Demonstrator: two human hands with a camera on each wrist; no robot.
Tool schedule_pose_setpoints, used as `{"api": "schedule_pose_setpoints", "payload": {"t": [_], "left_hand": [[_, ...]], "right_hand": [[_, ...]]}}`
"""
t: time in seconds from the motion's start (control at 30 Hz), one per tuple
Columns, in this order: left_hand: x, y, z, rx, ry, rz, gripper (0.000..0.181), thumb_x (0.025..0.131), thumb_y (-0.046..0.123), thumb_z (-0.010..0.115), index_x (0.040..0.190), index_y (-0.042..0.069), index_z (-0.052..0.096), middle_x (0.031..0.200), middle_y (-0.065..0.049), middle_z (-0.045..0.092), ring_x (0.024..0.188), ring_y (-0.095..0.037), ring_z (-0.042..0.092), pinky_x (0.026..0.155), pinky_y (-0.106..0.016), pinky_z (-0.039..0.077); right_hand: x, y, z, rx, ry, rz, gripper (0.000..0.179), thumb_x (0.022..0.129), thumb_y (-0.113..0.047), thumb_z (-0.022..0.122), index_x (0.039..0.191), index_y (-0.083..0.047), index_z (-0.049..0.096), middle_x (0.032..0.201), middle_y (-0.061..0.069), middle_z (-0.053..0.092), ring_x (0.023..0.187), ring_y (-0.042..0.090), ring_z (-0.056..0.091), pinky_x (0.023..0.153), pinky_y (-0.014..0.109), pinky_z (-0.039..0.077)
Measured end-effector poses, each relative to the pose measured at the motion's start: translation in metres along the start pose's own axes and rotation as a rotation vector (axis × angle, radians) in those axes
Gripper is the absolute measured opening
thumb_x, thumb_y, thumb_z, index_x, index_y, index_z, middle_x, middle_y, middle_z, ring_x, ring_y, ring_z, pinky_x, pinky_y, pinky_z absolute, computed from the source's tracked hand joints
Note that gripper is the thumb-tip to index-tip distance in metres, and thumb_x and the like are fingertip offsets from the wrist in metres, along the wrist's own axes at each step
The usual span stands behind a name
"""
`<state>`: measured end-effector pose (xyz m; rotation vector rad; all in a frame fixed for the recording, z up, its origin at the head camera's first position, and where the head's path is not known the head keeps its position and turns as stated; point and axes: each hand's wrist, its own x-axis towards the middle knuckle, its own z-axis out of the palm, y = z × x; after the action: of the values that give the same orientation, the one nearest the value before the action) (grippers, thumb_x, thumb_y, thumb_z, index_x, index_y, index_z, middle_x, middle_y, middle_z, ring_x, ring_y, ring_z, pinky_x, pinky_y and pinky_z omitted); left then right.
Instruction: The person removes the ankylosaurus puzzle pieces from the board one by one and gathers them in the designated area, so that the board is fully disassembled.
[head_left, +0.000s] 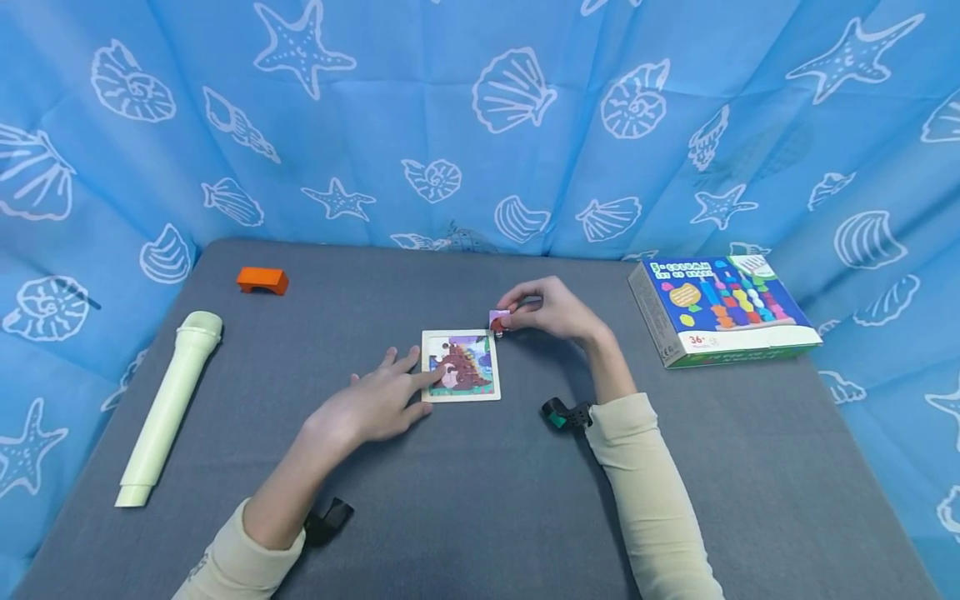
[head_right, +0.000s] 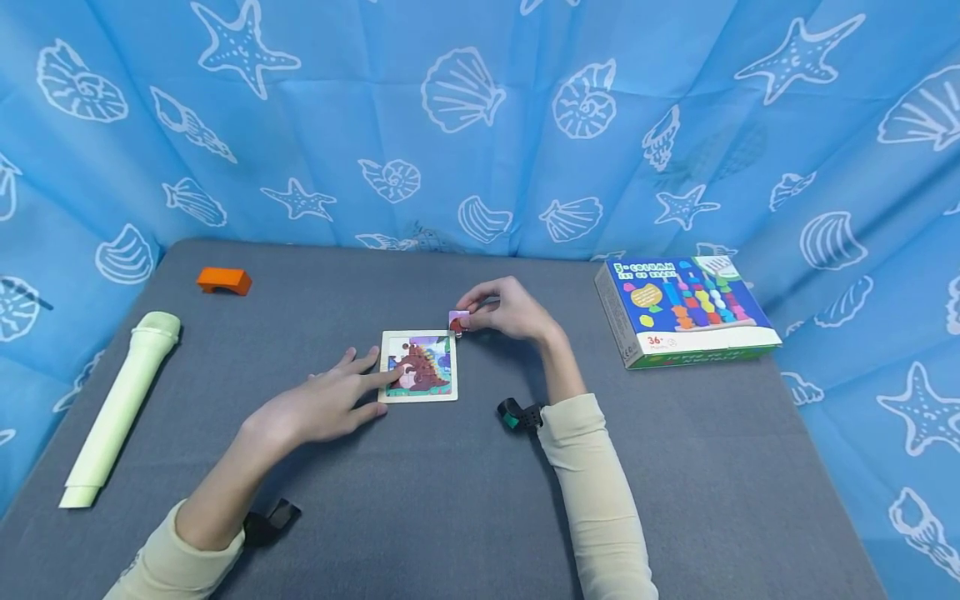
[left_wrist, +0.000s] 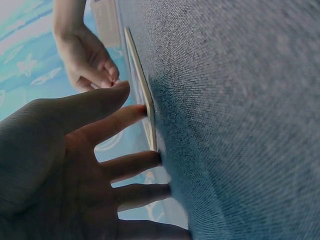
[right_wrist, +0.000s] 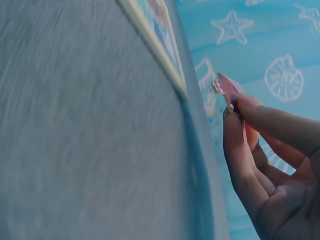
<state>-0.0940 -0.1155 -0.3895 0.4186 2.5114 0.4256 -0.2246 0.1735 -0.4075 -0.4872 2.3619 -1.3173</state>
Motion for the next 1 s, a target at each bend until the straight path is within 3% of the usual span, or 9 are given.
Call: {"api": "schedule_pose_setpoints", "payload": {"t": [0.53,0.83,1.0], "left_hand": [[-0.002,-0.001,0.002,-0.004,0.021,0.013,0.06,0.112,0.033,0.062,0.168,0.028,0.042,0.181,-0.021,0.021,0.167,-0.053,0.015,0.115,-0.09,0.028],[-0.001,-0.001,0.0,-0.003,0.015,0.013,0.059,0.112,0.034,0.061,0.168,0.029,0.042,0.181,-0.02,0.021,0.167,-0.053,0.015,0.115,-0.09,0.027],[0.0,-0.001,-0.001,0.001,0.004,0.008,0.06,0.112,0.034,0.061,0.169,0.029,0.042,0.181,-0.02,0.021,0.167,-0.053,0.016,0.117,-0.089,0.028]], "right_hand": [[0.0,0.02,-0.007,-0.099,0.074,0.017,0.024,0.094,-0.003,0.081,0.117,0.004,0.081,0.112,0.025,0.081,0.083,0.009,0.071,0.075,0.016,0.054],[-0.003,0.019,-0.009,-0.098,0.1,0.045,0.024,0.096,0.0,0.077,0.12,0.006,0.079,0.115,0.028,0.08,0.095,0.026,0.078,0.077,0.015,0.055],[-0.004,0.015,-0.009,-0.076,0.084,0.042,0.025,0.096,-0.001,0.079,0.12,0.005,0.079,0.116,0.027,0.08,0.091,0.017,0.078,0.079,0.016,0.058]]}}
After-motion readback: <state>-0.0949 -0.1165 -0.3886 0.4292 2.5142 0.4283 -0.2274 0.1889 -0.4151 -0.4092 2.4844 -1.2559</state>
